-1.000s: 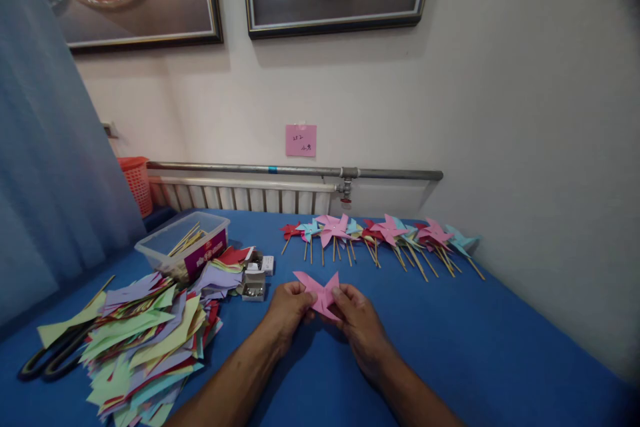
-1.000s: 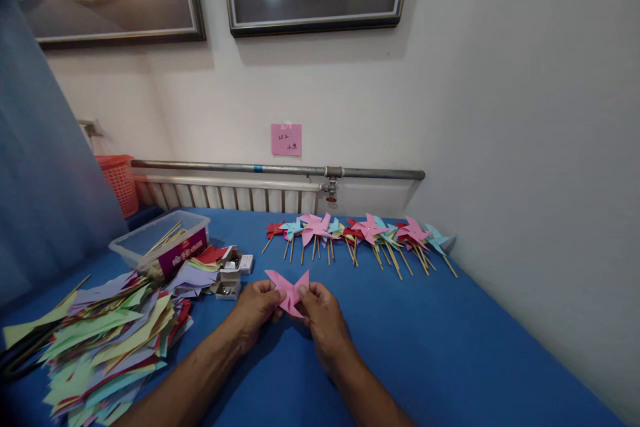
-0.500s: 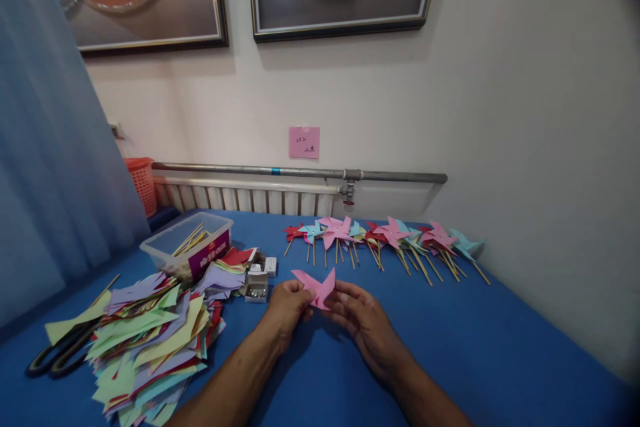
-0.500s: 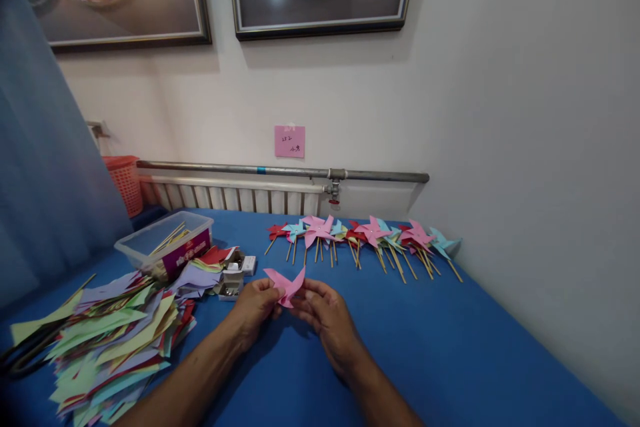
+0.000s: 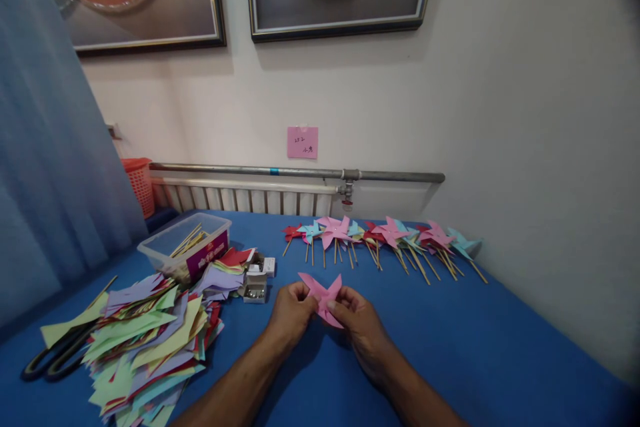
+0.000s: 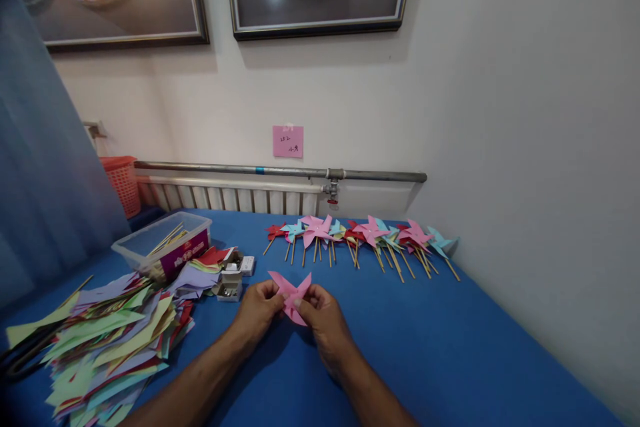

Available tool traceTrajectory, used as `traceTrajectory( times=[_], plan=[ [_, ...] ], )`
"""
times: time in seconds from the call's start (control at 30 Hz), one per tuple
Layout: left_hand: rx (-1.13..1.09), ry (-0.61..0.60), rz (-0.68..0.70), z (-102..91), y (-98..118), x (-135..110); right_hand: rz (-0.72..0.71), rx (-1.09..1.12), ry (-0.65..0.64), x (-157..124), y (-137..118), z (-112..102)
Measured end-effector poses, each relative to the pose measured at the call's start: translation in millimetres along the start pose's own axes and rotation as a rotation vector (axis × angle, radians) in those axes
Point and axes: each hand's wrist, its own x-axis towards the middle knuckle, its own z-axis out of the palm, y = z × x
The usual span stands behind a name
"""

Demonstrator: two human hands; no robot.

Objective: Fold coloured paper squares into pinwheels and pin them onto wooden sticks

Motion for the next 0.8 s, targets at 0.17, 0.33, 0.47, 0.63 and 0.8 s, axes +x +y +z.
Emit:
traceTrajectory(
  times=[0.17, 0.33, 0.47, 0.63, 0.8],
  plan=[
    [0.026, 0.01, 0.066, 2.5, -2.6, -1.6, 0.086, -0.054, 0.062, -3.8, -2.5, 2.3],
    [0.005, 0.027, 0.028, 6.9, -1.3, -3.7, 0.105, -0.082, 0.033, -5.0, -6.1, 7.2],
    [-0.041, 0.022, 0.009, 8.2, -1.6, -4.6, 0.107, -0.118, 0.019, -6.2, -8.7, 8.6],
    [-0.009, 0.023, 0.024, 7.0, -2.7, -4.8, 0.093, -0.119, 0.016, -8.2, -8.7, 7.3],
    [-0.008, 0.028, -0.002, 5.6, -1.2, -3.6, 0.111, -0.094, -0.006, -7.3, -8.3, 6.7]
  ],
)
